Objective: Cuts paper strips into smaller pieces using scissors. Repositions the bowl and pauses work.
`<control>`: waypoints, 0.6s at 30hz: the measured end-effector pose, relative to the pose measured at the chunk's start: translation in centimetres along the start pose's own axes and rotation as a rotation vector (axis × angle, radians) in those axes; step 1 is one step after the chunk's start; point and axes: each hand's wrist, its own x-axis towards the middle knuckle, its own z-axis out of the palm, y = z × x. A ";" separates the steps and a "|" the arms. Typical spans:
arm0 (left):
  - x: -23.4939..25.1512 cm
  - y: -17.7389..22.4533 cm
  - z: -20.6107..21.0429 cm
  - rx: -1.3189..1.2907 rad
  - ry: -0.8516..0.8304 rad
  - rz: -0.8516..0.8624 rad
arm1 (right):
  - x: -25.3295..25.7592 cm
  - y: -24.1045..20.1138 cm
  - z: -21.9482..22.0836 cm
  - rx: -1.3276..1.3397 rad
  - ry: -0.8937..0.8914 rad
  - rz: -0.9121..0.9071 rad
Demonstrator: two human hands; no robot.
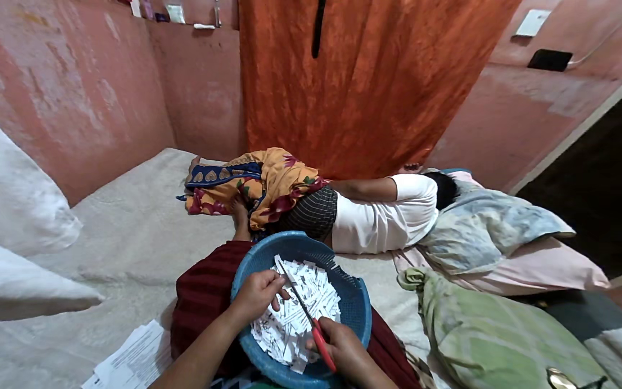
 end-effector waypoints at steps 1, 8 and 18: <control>0.1 0.1 0.0 0.036 -0.010 -0.018 | 0.0 0.0 0.0 -0.004 0.004 -0.001; 1.1 1.3 0.0 0.235 -0.128 -0.099 | 0.1 0.4 0.1 0.028 0.027 -0.003; 3.4 3.4 1.6 0.874 -0.366 -0.360 | 0.1 -0.2 0.7 0.071 -0.072 0.048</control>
